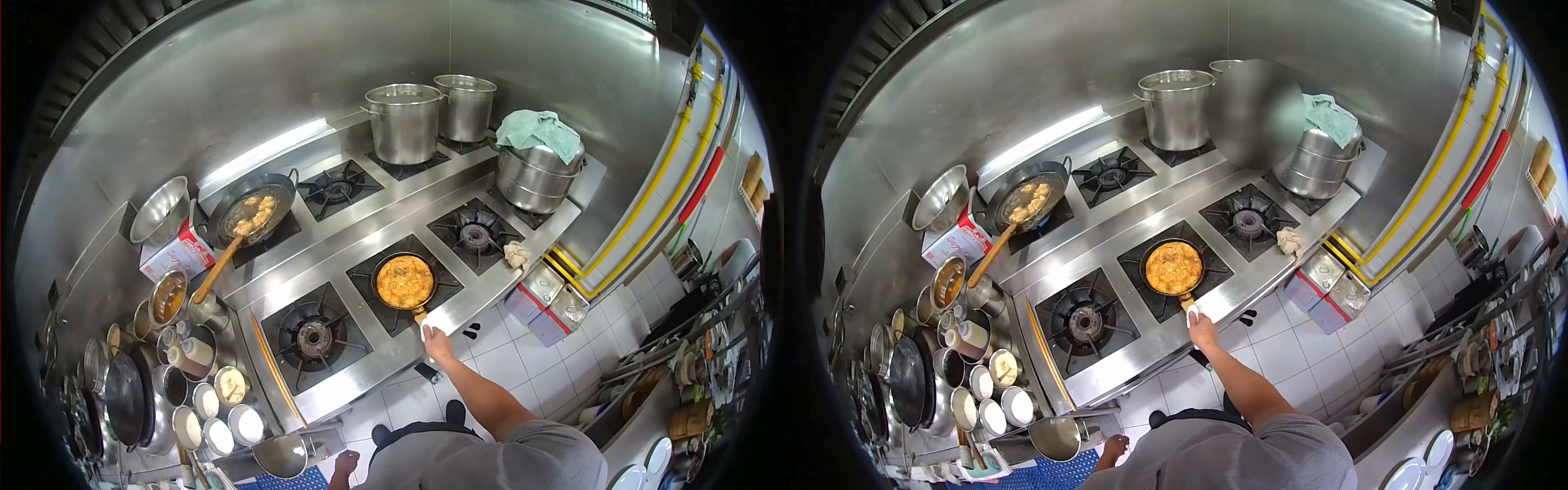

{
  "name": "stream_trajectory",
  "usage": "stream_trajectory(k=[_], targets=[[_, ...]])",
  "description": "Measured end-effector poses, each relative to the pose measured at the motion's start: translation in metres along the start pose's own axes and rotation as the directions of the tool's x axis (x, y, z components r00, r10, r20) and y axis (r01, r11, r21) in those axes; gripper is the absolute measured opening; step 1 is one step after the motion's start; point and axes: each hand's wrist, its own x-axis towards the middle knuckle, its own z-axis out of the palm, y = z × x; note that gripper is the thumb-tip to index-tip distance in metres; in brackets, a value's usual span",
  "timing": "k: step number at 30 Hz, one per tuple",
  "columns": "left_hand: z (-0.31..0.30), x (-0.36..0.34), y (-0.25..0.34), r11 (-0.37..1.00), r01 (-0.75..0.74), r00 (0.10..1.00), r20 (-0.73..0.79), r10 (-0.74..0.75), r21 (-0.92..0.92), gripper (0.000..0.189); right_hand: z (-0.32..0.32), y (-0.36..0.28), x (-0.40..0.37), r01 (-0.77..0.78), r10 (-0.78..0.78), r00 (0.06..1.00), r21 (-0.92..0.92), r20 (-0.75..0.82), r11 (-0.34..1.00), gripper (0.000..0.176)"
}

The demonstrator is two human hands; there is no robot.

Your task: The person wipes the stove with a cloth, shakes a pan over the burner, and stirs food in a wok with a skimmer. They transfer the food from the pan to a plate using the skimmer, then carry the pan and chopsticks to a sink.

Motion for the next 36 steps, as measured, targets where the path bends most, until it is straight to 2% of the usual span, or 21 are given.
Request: stream_trajectory(k=[2,3,4,7,10,12,15,18,20,21,23,25,28,29,30,31,32,33,34,35,36], targets=[[-0.001,0.004,0.009,0.982,-0.186,0.982,0.034,0.186,0.012,0.028,0.007,0.004,-0.018,-0.060,0.014,0.986,0.280,0.164,0.958,0.044],[-0.002,0.004,0.014,0.960,-0.279,0.959,0.056,0.277,0.017,0.029,0.008,0.005,-0.022,-0.283,0.068,0.904,0.469,0.423,0.836,0.033],[-0.001,0.004,0.018,0.972,-0.229,0.971,0.091,0.223,0.059,0.028,0.005,0.008,-0.025,-0.444,0.087,0.815,0.521,0.573,0.729,0.028],[-0.012,-0.021,0.071,0.971,-0.146,0.980,0.159,0.117,0.187,0.025,0.005,0.028,-0.003,-0.298,-0.057,0.864,0.600,0.501,0.743,0.029],[-0.012,-0.016,0.068,0.846,-0.479,0.877,0.159,0.453,0.232,0.031,0.022,0.019,-0.014,-0.320,-0.040,0.878,0.648,0.476,0.692,0.029],[-0.019,-0.017,0.084,0.879,-0.399,0.915,0.184,0.360,0.260,0.033,0.016,0.005,-0.018,-0.345,0.034,0.883,0.599,0.468,0.722,0.028],[-0.022,-0.024,0.116,0.855,-0.376,0.927,0.138,0.350,0.358,0.033,0.013,0.016,0.012,-0.176,0.000,0.950,0.533,0.313,0.828,0.030],[-0.020,-0.017,0.130,0.865,-0.314,0.950,0.134,0.284,0.393,0.032,0.005,0.019,0.029,-0.384,-0.034,0.826,0.607,0.562,0.696,0.030],[-0.011,-0.012,0.149,0.772,-0.362,0.927,0.287,0.241,0.522,0.031,0.006,0.031,0.028,-0.479,0.011,0.738,0.512,0.675,0.713,0.053],[0.007,0.017,0.115,0.553,-0.472,0.877,0.302,0.374,0.686,0.029,-0.008,0.040,0.017,-0.456,-0.012,0.714,0.478,0.700,0.751,0.066],[0.008,0.002,0.146,0.231,-0.733,0.644,0.543,0.539,0.640,0.024,-0.032,0.074,0.000,-0.517,-0.132,0.578,0.486,0.806,0.705,0.074],[0.044,0.056,0.167,0.675,-0.733,0.624,0.479,0.617,0.086,0.031,-0.059,0.116,-0.033,-0.548,-0.204,0.565,0.548,0.800,0.632,0.070],[0.063,0.100,0.215,0.625,-0.732,0.621,0.641,0.451,0.271,0.030,-0.091,0.210,-0.075,-0.599,0.055,0.589,0.390,0.806,0.699,0.074],[0.059,0.101,0.225,0.607,-0.719,0.640,0.664,0.387,0.339,0.029,-0.076,0.295,-0.080,0.056,-0.319,0.723,0.407,0.614,0.912,0.070],[0.053,0.107,0.232,0.582,-0.707,0.657,0.680,0.327,0.403,0.029,-0.064,0.375,-0.085,0.642,-0.630,0.716,0.074,0.301,0.764,0.068],[0.047,0.112,0.244,0.551,-0.691,0.677,0.686,0.268,0.468,0.028,-0.103,0.380,-0.107,0.135,0.089,0.859,-0.392,0.503,0.910,0.048],[0.058,0.132,0.255,0.714,-0.693,0.559,0.703,0.440,0.103,0.016,-0.138,0.406,-0.129,-0.189,0.332,0.897,-0.428,0.290,0.884,0.042],[0.071,0.110,0.267,0.905,-0.419,0.810,0.477,0.341,0.065,0.010,-0.170,0.434,-0.155,-0.490,0.558,0.826,-0.392,0.074,0.778,0.036],[0.082,0.109,0.302,0.940,-0.336,0.827,0.458,0.325,-0.061,0.018,-0.190,0.456,-0.181,-0.734,0.741,0.662,-0.294,-0.111,0.612,0.031],[0.082,0.120,0.315,0.954,-0.237,0.851,0.435,0.295,-0.183,0.028,-0.197,0.482,-0.202,-0.912,0.830,0.358,0.028,-0.427,0.408,0.032],[0.095,0.151,0.314,0.921,-0.121,0.888,0.375,0.267,-0.370,0.033,-0.238,0.436,-0.229,-0.894,0.814,0.222,0.222,-0.537,0.390,0.035]])
